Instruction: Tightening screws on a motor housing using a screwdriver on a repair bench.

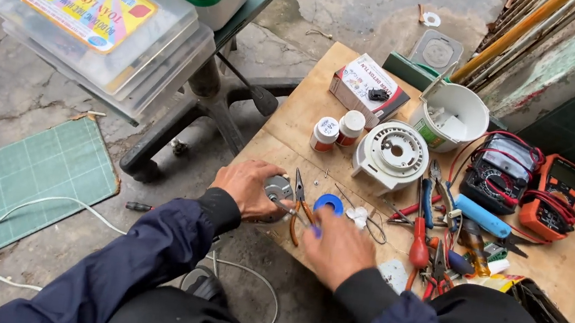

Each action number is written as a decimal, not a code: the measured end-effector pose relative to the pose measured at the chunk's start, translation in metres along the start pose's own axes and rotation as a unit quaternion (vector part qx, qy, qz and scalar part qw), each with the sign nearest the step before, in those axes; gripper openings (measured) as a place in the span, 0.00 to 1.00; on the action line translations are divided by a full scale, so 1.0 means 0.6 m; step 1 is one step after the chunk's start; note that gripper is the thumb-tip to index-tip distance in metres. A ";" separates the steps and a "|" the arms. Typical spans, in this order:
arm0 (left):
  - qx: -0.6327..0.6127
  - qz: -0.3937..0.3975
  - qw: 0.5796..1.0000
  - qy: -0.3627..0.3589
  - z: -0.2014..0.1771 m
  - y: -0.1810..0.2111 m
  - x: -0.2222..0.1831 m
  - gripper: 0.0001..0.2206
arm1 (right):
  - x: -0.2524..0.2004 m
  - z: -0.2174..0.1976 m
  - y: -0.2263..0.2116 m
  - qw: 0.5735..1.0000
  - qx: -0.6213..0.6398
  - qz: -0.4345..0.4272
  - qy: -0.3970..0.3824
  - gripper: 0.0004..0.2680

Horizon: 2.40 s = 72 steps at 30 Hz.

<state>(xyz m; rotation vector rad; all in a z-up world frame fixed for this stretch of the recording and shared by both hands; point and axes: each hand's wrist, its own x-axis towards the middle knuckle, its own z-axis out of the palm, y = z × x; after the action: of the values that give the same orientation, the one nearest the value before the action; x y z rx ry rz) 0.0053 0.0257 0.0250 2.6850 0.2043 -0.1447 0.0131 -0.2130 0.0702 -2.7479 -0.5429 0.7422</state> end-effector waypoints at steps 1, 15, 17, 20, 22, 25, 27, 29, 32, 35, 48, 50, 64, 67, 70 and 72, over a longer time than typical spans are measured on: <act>0.000 -0.001 1.000 -0.002 0.004 -0.002 -0.006 0.32 | 0.007 -0.008 -0.004 1.000 0.000 0.001 -0.002 0.18; -0.167 -0.063 0.981 -0.080 -0.003 -0.008 0.004 0.30 | -0.057 -0.138 -0.112 0.960 -0.101 -0.134 0.223 0.17; -0.167 -0.066 0.980 -0.082 -0.007 -0.002 0.000 0.30 | -0.048 -0.175 -0.130 0.969 -0.129 -0.134 0.165 0.18; -0.173 -0.069 0.979 -0.083 -0.010 -0.004 0.006 0.30 | -0.012 -0.186 -0.117 0.969 -0.165 -0.169 0.073 0.15; -0.177 -0.073 0.978 -0.085 -0.009 -0.009 0.005 0.28 | -0.001 -0.188 -0.111 0.963 -0.170 -0.205 0.033 0.12; -0.186 -0.069 0.976 -0.088 -0.021 -0.007 0.009 0.30 | 0.001 -0.207 -0.122 0.942 -0.211 -0.262 -0.022 0.07; -0.220 -0.085 0.968 -0.091 -0.026 -0.001 0.003 0.32 | 0.013 -0.194 -0.119 0.918 -0.261 -0.299 -0.030 0.08; -0.215 -0.089 0.968 -0.094 -0.025 -0.004 0.004 0.33 | 0.006 -0.201 -0.120 0.926 -0.224 -0.301 -0.035 0.08; -0.228 -0.089 0.965 -0.095 -0.021 -0.006 0.003 0.31 | 0.001 -0.198 -0.121 0.938 -0.223 -0.264 0.013 0.09; -0.248 -0.087 0.961 -0.088 -0.013 -0.010 0.006 0.27 | 0.006 -0.197 -0.126 0.935 -0.268 -0.229 0.049 0.10; -0.280 -0.067 0.956 -0.053 0.016 -0.052 0.024 0.35 | 0.011 -0.180 -0.114 0.975 -0.038 -0.215 0.039 0.12; -0.276 -0.068 0.957 -0.047 0.023 -0.051 0.030 0.36 | 0.005 -0.149 -0.096 0.963 -0.061 -0.247 0.093 0.09; -0.276 -0.080 0.954 -0.085 -0.009 -0.028 0.005 0.37 | -0.046 -0.153 -0.113 0.873 0.000 -0.352 0.336 0.04; -0.278 -0.079 0.952 -0.095 -0.038 -0.016 0.000 0.37 | -0.065 -0.147 -0.112 0.876 0.049 -0.359 0.319 0.03; -0.208 -0.061 0.968 -0.127 -0.032 -0.013 0.002 0.47 | -0.095 -0.132 -0.129 0.859 0.052 -0.400 0.315 0.05; -0.198 -0.029 0.973 -0.117 -0.016 -0.026 0.013 0.49 | -0.091 -0.114 -0.131 0.832 0.040 -0.432 0.345 0.05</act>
<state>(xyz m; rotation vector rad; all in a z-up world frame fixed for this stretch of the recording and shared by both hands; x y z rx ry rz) 0.0112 0.0447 0.0263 2.2442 0.2123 -0.3939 -0.0177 -0.1738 0.1768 -2.0734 -1.3430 -0.4173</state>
